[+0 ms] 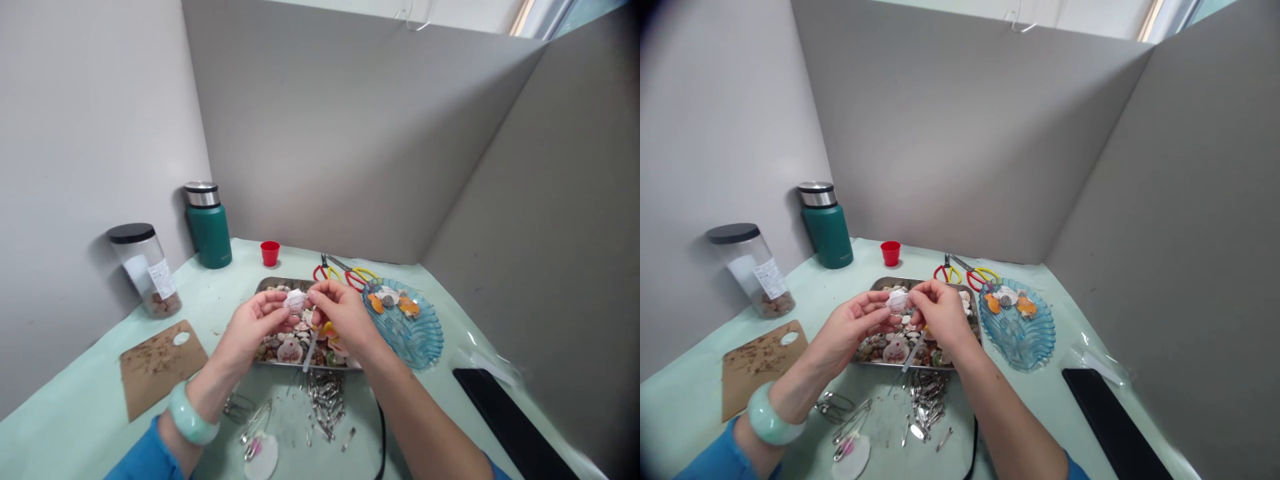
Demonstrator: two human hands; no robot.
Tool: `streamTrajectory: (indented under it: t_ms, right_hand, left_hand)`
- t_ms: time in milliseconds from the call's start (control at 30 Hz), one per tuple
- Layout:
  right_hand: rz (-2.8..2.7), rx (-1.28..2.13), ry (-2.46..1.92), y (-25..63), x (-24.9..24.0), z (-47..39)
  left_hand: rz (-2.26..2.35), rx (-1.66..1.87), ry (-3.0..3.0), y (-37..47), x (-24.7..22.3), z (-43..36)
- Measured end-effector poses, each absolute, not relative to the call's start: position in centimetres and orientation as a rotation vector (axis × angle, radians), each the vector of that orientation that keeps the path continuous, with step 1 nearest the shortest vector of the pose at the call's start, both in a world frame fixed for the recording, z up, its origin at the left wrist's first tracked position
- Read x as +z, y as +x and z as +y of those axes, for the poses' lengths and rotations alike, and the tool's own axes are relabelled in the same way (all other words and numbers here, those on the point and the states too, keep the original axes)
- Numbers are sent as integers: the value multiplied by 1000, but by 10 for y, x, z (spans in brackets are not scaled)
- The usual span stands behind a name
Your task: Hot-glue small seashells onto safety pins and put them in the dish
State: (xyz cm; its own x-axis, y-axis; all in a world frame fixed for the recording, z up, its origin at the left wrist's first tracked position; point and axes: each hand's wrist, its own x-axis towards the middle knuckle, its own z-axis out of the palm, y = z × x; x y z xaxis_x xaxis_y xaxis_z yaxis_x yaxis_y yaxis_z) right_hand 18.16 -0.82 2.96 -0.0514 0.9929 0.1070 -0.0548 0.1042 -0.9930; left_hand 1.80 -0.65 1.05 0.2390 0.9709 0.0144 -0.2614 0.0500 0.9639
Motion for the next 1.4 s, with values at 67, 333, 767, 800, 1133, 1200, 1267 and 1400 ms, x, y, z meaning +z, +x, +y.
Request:
streamTrajectory:
  t_ms: [67, 333, 767, 800, 1133, 1200, 1267, 1400]
  right_hand:
    - [-1238, 1204, -1068, 181, 31, -9]
    - [-1201, 1309, -1018, 181, 34, -11]
    - [-1175, 1260, -1085, 179, 28, -10]
    - [-1183, 1242, -1106, 178, 28, -11]
    - [-1206, 1220, -1135, 172, 30, -14]
    - [-1218, 1213, -1135, 172, 29, -14]
    - [-1236, 1200, -1147, 172, 29, -14]
    - [-1242, 1191, -1157, 172, 29, -15]
  left_hand:
    - [845, 1114, 1114, 18, 10, -6]
    - [877, 1071, 1186, 18, 13, -7]
    - [833, 1069, 1210, 18, 16, -9]
    - [829, 1070, 1212, 17, 16, -9]
    - [862, 1115, 1190, 19, 18, -11]
    - [863, 1122, 1195, 19, 17, -11]
    - [868, 1125, 1210, 19, 16, -10]
    - [871, 1131, 1237, 17, 15, -10]
